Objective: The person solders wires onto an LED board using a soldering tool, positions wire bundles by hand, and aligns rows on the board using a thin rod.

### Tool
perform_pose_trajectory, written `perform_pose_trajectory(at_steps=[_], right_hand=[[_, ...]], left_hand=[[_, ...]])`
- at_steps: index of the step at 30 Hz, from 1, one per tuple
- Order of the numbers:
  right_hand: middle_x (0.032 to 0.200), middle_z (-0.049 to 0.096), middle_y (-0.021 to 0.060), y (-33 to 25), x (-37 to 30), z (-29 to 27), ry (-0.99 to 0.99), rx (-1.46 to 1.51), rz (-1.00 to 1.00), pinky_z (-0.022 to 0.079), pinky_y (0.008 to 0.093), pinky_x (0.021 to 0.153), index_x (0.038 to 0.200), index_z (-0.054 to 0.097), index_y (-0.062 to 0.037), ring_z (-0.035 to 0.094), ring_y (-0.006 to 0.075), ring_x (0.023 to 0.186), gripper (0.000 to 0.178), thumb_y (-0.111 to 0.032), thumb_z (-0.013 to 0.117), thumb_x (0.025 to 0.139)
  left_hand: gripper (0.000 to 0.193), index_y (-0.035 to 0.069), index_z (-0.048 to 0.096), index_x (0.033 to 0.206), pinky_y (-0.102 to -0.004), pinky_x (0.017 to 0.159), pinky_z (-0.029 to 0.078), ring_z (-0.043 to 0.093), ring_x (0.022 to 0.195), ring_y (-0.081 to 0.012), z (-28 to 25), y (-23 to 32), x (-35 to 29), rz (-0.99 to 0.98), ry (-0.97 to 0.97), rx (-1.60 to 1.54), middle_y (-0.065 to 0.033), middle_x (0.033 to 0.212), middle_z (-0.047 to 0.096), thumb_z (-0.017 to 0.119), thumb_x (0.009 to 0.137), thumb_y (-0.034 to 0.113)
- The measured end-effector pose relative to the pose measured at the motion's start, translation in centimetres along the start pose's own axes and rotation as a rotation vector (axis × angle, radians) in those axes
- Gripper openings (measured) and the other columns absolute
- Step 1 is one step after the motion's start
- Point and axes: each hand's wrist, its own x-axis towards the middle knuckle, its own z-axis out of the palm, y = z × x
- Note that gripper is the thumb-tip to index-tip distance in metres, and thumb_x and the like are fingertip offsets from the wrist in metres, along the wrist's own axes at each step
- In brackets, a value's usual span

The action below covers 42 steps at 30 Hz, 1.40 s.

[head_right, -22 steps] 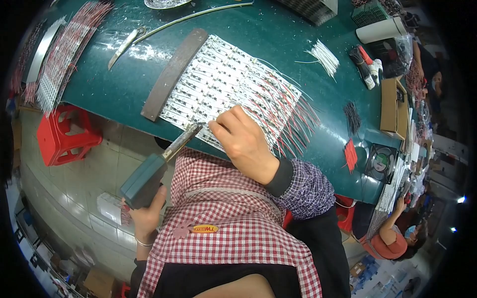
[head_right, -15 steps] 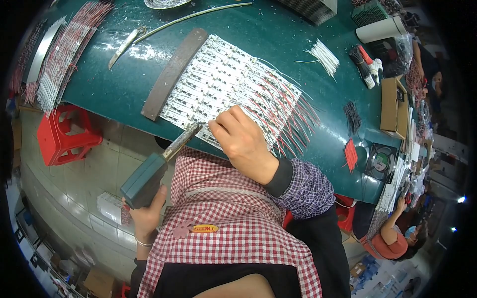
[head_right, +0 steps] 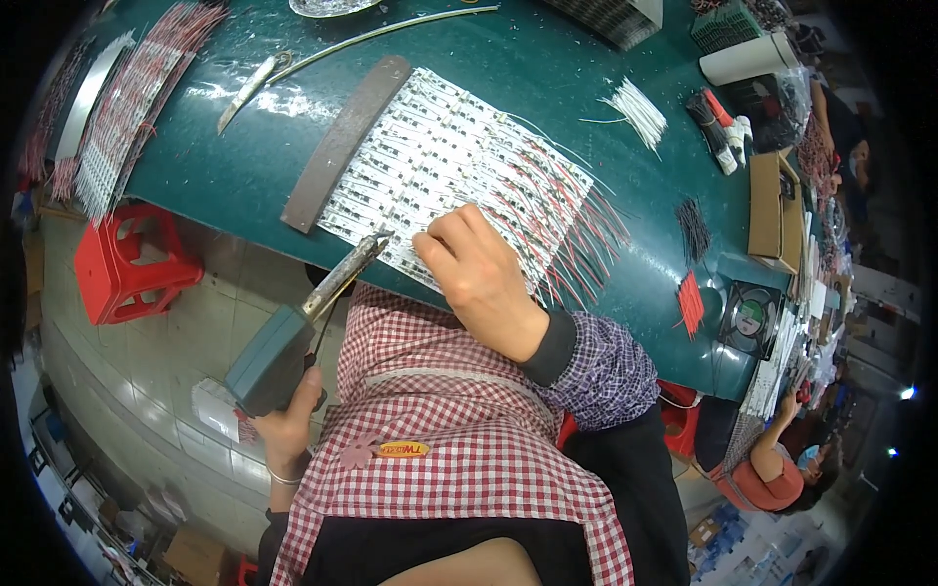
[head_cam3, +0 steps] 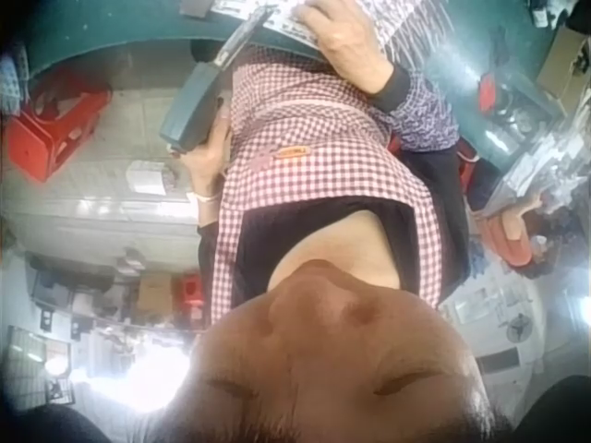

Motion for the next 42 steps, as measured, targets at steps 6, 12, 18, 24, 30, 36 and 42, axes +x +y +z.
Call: perform_pose_trajectory(at_steps=[6,12,18,24,30,36,42], right_hand=[[0.086,0.059,0.0088,-0.5,-0.3,0.4,0.084,0.060,-0.024,0.048,0.0346,0.065,0.097,0.065,-0.0003,0.056,0.0256,0.079,0.031,0.007,0.063,0.066],[0.084,0.061,0.0085,-0.6,-0.5,0.8,0.068,0.108,-0.003,0.047,0.0337,0.063,0.097,0.067,-0.0003,0.056,0.0250,0.076,0.034,0.010,0.065,0.065],[0.085,0.061,0.0081,-0.8,-0.5,0.8,0.062,0.088,-0.007,0.048,0.0335,0.064,0.097,0.068,-0.0005,0.056,0.0247,0.077,0.034,0.010,0.065,0.065],[0.086,0.061,0.0077,-0.9,-0.7,0.9,0.043,0.071,-0.001,0.048,0.0335,0.064,0.097,0.068,-0.0008,0.057,0.0245,0.078,0.034,0.009,0.064,0.065],[0.087,0.060,0.0081,-1.0,-0.6,0.9,0.027,0.061,-0.021,0.048,0.0339,0.063,0.097,0.067,-0.0003,0.057,0.0247,0.078,0.033,0.008,0.063,0.064],[0.086,0.060,0.0079,-1.0,-0.7,1.1,0.033,0.054,-0.027,0.049,0.0340,0.062,0.096,0.067,-0.0005,0.057,0.0246,0.078,0.033,0.008,0.063,0.064],[0.086,0.060,0.0074,-1.1,-0.6,1.0,0.041,0.052,-0.019,0.049,0.0341,0.063,0.095,0.067,-0.0007,0.057,0.0246,0.077,0.032,0.008,0.063,0.064]], left_hand=[[0.019,-0.005,0.070,0.091,-0.0289,0.058,0.052,0.068,0.065,-0.0182,-0.2,0.0,-0.2,0.056,0.012,0.050,-0.0117,0.080,0.071,0.075,0.074,0.003],[0.016,-0.004,0.070,0.086,-0.0282,0.056,0.051,0.067,0.060,-0.0182,-0.2,-0.3,-0.2,0.035,0.004,0.033,-0.0100,0.075,0.070,0.075,0.073,0.004],[0.015,-0.005,0.068,0.085,-0.0280,0.055,0.050,0.065,0.060,-0.0172,-0.4,-0.4,-0.4,0.037,-0.048,0.063,-0.0095,0.075,0.069,0.074,0.073,0.002],[0.018,-0.007,0.066,0.089,-0.0267,0.058,0.049,0.065,0.065,-0.0163,-0.2,-0.1,0.0,-0.021,-0.079,-0.050,-0.0119,0.080,0.067,0.072,0.073,-0.002],[0.019,-0.008,0.066,0.090,-0.0259,0.059,0.049,0.066,0.067,-0.0163,-0.7,0.3,-0.2,-0.099,-0.115,0.000,-0.0115,0.079,0.067,0.072,0.073,-0.003],[0.016,-0.005,0.068,0.089,-0.0255,0.061,0.050,0.066,0.069,-0.0152,-1.2,-1.7,-1.7,0.090,-0.108,0.217,-0.0109,0.082,0.068,0.072,0.074,-0.004],[0.031,-0.004,0.062,0.111,-0.0218,0.052,0.041,0.052,0.061,-0.0088,-1.1,-1.0,-1.9,-0.123,-0.007,-0.161,-0.0080,0.091,0.063,0.069,0.081,-0.005]])
